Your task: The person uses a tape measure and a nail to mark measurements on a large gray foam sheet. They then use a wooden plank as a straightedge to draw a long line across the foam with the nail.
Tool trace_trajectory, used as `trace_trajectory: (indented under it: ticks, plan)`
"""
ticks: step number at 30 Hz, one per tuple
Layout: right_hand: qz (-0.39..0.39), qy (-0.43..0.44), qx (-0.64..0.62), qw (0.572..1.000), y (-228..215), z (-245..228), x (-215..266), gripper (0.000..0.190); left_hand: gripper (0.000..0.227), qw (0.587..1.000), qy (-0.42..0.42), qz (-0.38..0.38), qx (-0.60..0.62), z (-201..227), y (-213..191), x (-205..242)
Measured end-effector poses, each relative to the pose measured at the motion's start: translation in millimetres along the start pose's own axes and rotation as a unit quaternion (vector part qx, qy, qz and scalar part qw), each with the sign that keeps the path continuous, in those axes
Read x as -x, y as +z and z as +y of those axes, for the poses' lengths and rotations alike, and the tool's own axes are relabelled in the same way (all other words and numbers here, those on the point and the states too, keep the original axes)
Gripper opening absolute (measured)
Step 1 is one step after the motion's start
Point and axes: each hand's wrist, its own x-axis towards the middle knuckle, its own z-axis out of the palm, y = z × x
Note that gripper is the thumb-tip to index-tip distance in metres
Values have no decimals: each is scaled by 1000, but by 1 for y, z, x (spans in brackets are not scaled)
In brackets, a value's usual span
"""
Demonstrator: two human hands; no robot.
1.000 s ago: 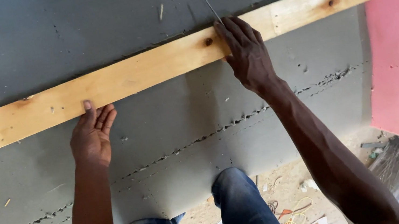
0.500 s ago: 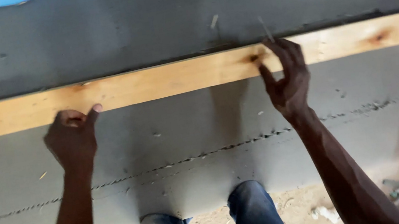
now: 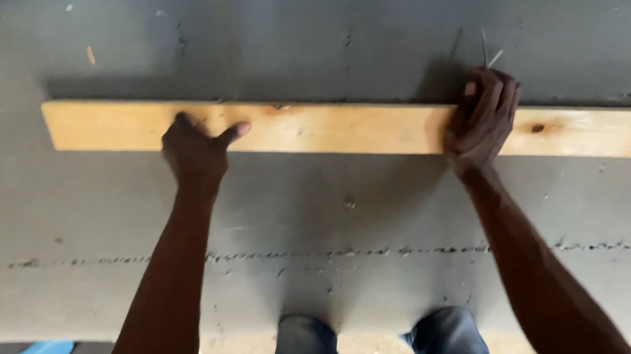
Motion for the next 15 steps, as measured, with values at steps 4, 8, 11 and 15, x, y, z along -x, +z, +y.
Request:
trace_trajectory:
  ticks: [4,8,11,15]
  plan:
    - [-53,-21,15,998,4,12,3,34,66,997,-41,-53,-32,-5,7,-9]
    - [-50,-26,17,998,6,6,1,33,98,983,114,18,-144,-22,12,-6]
    - [-43,-5,20,999,10,4,-2,30,91,998,49,-22,-39,-8,2,-13]
    - [-89,82,16,993,23,41,31,30,97,991,-15,-39,-124,-67,50,-24]
